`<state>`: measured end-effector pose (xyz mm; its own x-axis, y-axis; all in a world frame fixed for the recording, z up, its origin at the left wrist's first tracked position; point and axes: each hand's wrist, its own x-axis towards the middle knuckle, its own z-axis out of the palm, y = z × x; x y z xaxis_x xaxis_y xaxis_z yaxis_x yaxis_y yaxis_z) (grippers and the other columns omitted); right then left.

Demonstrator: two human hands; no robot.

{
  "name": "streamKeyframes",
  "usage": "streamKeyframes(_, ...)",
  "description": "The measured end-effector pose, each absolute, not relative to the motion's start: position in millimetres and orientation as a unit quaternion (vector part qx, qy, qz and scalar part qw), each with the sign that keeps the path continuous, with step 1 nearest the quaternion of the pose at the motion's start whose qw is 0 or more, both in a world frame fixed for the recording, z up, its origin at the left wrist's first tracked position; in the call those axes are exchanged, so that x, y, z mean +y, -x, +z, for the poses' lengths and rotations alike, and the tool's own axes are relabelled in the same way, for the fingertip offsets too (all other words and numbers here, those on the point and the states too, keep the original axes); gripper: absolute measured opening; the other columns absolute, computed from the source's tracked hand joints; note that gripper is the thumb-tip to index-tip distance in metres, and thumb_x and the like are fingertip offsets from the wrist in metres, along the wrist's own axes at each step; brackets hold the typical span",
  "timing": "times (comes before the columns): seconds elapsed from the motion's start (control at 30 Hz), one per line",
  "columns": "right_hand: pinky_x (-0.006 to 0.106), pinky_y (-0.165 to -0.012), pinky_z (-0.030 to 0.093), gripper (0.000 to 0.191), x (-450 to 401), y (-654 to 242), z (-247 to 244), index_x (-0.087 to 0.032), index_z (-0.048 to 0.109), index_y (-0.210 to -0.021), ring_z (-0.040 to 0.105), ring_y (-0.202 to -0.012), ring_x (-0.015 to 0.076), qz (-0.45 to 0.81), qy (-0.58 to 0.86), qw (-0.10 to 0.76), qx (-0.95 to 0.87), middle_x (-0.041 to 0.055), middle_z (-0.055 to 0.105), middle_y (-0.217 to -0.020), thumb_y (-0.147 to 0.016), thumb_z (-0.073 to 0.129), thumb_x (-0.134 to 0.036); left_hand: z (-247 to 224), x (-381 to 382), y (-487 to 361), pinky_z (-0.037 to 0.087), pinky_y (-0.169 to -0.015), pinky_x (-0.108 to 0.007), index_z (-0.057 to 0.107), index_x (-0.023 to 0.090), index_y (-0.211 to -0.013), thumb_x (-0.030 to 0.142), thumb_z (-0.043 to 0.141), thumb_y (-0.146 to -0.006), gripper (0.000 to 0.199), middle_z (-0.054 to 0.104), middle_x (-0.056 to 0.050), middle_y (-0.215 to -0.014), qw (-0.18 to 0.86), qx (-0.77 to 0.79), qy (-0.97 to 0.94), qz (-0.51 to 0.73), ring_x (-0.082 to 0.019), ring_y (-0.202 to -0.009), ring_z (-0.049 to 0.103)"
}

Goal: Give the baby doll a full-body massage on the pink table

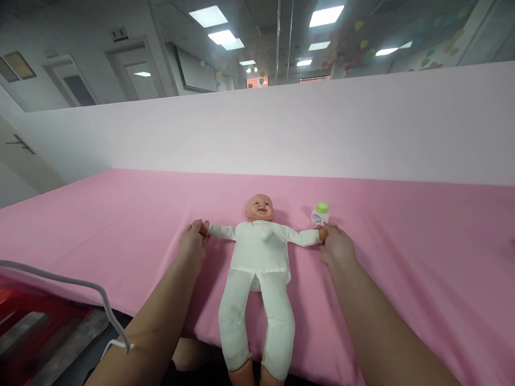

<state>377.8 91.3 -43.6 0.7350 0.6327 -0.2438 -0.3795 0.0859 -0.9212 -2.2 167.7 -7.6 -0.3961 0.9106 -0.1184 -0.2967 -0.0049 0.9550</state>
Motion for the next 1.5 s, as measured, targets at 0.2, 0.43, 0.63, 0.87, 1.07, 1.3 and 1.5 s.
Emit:
streamKeyframes(0.2, 0.047, -0.101, 0.055, 0.03, 58.5, -318.6, -1.6, -0.023, 0.072, -0.114, 0.072, -0.109, 0.0262, 0.153, 0.605, 0.654, -0.427, 0.0082, 0.077, -0.115, -0.094, 0.067, -0.045, 4.8, 131.4, -25.2, 0.057, -0.1, -0.036, 0.067, 0.022, -0.121, 0.036, 0.063, -0.098, 0.027, 0.072, -0.009, -0.126, 0.383, 0.439, -0.522, 0.623, -0.021, -0.116, 0.068)
streamKeyframes(0.43, 0.042, -0.094, 0.059, 0.03, 41.9, -265.7, 5.2, -0.025, 0.072, -0.124, 0.073, -0.105, 0.0254, 0.101, 0.532, 0.466, -0.7, 0.0065, 0.078, -0.118, -0.099, 0.058, -0.032, 4.9, 100.5, -46.8, 0.058, -0.096, -0.037, 0.068, 0.025, -0.13, 0.03, 0.061, -0.098, 0.034, 0.076, -0.006, -0.117, 0.157, 0.38, -0.807, 0.424, -0.022, -0.106, 0.072)
streamKeyframes(0.63, 0.046, -0.102, 0.056, 0.027, 43.4, -258.1, 8.5, -0.027, 0.073, -0.119, 0.069, -0.115, 0.0251, 0.091, 0.489, 0.389, -0.776, 0.0046, 0.077, -0.121, -0.102, 0.052, -0.024, 4.6, 95.1, -50.6, 0.055, -0.108, -0.041, 0.065, 0.027, -0.135, 0.024, 0.059, -0.097, 0.039, 0.071, -0.006, -0.136, 0.086, 0.332, -0.88, 0.328, -0.024, -0.127, 0.067)
streamKeyframes(0.87, 0.046, -0.102, 0.057, 0.029, 45.0, -261.9, 3.1, -0.027, 0.073, -0.122, 0.071, -0.114, 0.0263, 0.091, 0.505, 0.423, -0.747, 0.0056, 0.077, -0.123, -0.099, 0.056, -0.026, 3.8, 98.0, -48.7, 0.057, -0.103, -0.04, 0.066, 0.027, -0.134, 0.024, 0.058, -0.097, 0.038, 0.073, -0.007, -0.133, 0.117, 0.342, -0.859, 0.362, -0.024, -0.121, 0.069)
streamKeyframes(1.07, 0.044, -0.094, 0.059, 0.032, 52.1, -288.0, -3.3, -0.025, 0.074, -0.121, 0.074, -0.101, 0.0252, 0.152, 0.595, 0.556, -0.561, 0.0056, 0.079, -0.112, -0.095, 0.066, -0.043, 4.0, 112.4, -38.2, 0.059, -0.092, -0.036, 0.071, 0.024, -0.123, 0.032, 0.063, -0.096, 0.03, 0.078, -0.005, -0.11, 0.257, 0.449, -0.699, 0.493, -0.02, -0.098, 0.074)
streamKeyframes(1.3, 0.045, -0.102, 0.055, 0.038, 74.6, -329.3, -18.8, -0.021, 0.075, -0.112, 0.072, -0.111, 0.025, 0.24, 0.574, 0.704, -0.343, 0.0079, 0.078, -0.113, -0.087, 0.075, -0.05, -3.3, 147.7, -15.6, 0.055, -0.104, -0.04, 0.068, 0.02, -0.119, 0.034, 0.064, -0.095, 0.028, 0.073, -0.011, -0.123, 0.409, 0.453, -0.484, 0.628, -0.023, -0.116, 0.069)
streamKeyframes(1.5, 0.03, -0.074, 0.064, 0.026, 91.1, -358.3, -41.0, -0.02, 0.071, -0.1, 0.075, -0.092, 0.02, 0.339, 0.533, 0.753, -0.181, 0.0051, 0.076, -0.102, -0.084, 0.078, -0.039, -16.0, 178.6, 9.0, 0.061, -0.083, -0.039, 0.065, 0.019, -0.104, 0.024, 0.063, -0.089, 0.017, 0.073, -0.011, -0.103, 0.467, 0.543, -0.293, 0.634, -0.023, -0.095, 0.073)
